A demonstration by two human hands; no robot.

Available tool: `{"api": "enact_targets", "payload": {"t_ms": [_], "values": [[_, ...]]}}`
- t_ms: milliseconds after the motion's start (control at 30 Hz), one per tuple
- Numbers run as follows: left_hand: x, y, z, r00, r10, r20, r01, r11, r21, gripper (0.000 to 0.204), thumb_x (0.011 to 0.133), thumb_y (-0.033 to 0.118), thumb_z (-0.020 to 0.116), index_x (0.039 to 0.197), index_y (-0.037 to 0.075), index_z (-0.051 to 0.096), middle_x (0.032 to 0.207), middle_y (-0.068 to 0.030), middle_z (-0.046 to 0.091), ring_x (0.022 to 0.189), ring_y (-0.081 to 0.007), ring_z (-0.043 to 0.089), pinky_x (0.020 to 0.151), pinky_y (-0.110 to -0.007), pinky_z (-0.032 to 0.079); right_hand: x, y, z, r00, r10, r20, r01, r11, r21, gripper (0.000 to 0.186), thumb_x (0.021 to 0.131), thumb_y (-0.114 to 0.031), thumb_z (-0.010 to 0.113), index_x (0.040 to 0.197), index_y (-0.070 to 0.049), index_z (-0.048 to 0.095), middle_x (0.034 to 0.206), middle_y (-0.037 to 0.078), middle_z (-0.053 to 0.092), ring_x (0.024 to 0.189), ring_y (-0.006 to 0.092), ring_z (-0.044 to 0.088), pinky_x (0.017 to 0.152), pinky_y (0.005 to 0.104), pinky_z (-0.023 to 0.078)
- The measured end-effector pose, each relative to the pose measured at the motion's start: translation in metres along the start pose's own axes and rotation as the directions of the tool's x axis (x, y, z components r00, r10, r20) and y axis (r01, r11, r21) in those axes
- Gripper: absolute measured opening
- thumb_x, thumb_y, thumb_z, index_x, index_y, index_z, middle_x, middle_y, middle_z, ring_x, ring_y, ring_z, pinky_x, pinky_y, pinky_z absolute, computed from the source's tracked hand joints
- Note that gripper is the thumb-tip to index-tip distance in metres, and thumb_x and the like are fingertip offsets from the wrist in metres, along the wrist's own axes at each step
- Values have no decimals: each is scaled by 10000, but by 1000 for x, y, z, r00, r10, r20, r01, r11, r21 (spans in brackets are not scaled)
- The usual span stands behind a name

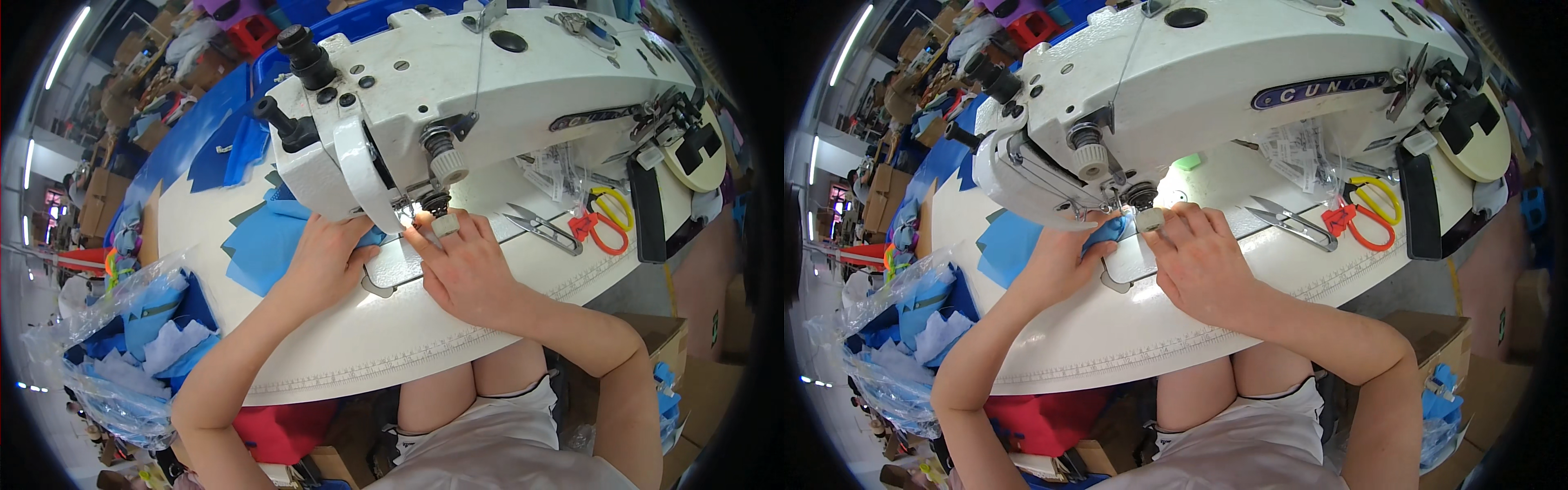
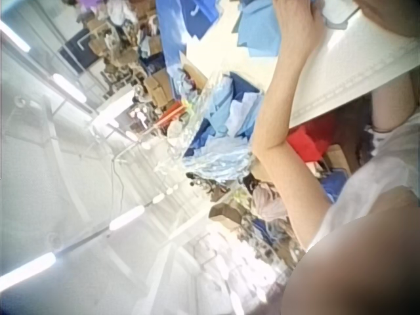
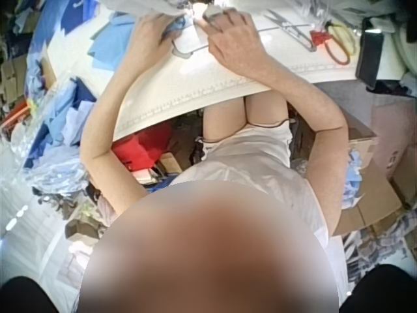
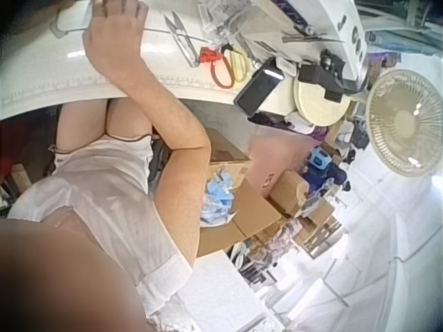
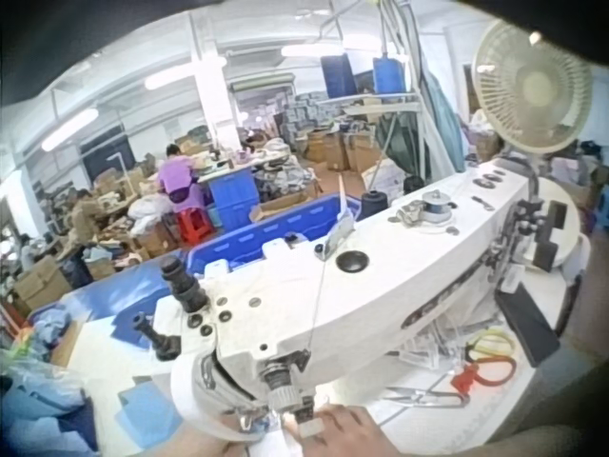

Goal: The person is sewing pieces of fabric using an industrial sewing machine to construct a small bag.

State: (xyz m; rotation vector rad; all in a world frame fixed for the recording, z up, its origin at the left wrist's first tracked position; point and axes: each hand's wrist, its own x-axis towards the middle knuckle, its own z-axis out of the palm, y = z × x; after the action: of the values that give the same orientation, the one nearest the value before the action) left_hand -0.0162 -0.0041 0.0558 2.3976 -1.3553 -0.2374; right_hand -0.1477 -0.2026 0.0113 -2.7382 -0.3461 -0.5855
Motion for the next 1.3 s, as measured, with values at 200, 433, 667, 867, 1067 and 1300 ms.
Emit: {"api": "enact_targets", "payload": {"t_ms": [200, 433, 667, 867, 1067, 1300], "values": [[-21, 9, -6, 998, -40, -57, 39, 999, -16, 444, 793, 28, 731, 1230, 37, 651, 1185, -123, 651, 1142, -327, 581, 954, -424, 409, 1, -1, 1, 1000, -15, -3, 15, 1000, -9, 447, 800, -149, 660, 1228, -18, 653, 1211, 181, 603, 1234, 330, 506, 1005, 441, 398], [-68, 38, -13, 991, -125, 50, 127, 991, -33, 500, 828, 51, 743, 1310, 54, 611, 1342, -123, 565, 1238, -330, 528, 1026, -407, 401, 0, -1, 1, 999, -19, -26, 18, 999, -44, 517, 800, -150, 676, 1302, -38, 613, 1151, 132, 584, 1201, 312, 510, 986, 436, 401], [-46, 17, -65, 935, -353, -25, 338, 913, -231, 306, 921, -57, 547, 1204, 25, 626, 1254, -159, 609, 1131, -325, 608, 962, -394, 488, -3, -2, -1, 997, -15, -78, 16, 1000, 7, 459, 790, -98, 676, 1241, -28, 624, 1153, 127, 590, 1155, 310, 534, 949, 434, 431], [-57, -36, -51, 970, -234, 62, 240, 958, -153, 446, 834, 112, 781, 1258, 59, 653, 1151, -109, 674, 1075, -263, 643, 922, -350, 520, -11, -33, -16, 992, 31, -125, 40, 847, 530, 177, 822, -31, 685, 999, -18, 681, 866, 74, 635, 754, 242, 633, 609, 347, 518], [-63, -1, -40, 899, -161, 408, 371, 775, -511, 304, 917, 35, 670, 1220, 7, 671, 994, -72, 694, 882, -119, 615, 837, -271, 515, -25, -57, -12, 845, 110, 524, -534, 236, 812, 185, 1008, -139, 616, 1067, 34, 644, 854, 71, 686, 743, 108, 659, 681, 254, 553], [-95, 49, -34, 894, -362, 264, 446, 657, -608, 256, 1024, 106, 548, 1216, -13, 668, 996, -78, 714, 892, -118, 621, 844, -286, 512, -26, -72, -17, 846, 168, 506, -531, 181, 828, 283, 976, -196, 688, 1127, 26, 595, 998, 78, 672, 919, 126, 655, 689, 268, 573]]}}
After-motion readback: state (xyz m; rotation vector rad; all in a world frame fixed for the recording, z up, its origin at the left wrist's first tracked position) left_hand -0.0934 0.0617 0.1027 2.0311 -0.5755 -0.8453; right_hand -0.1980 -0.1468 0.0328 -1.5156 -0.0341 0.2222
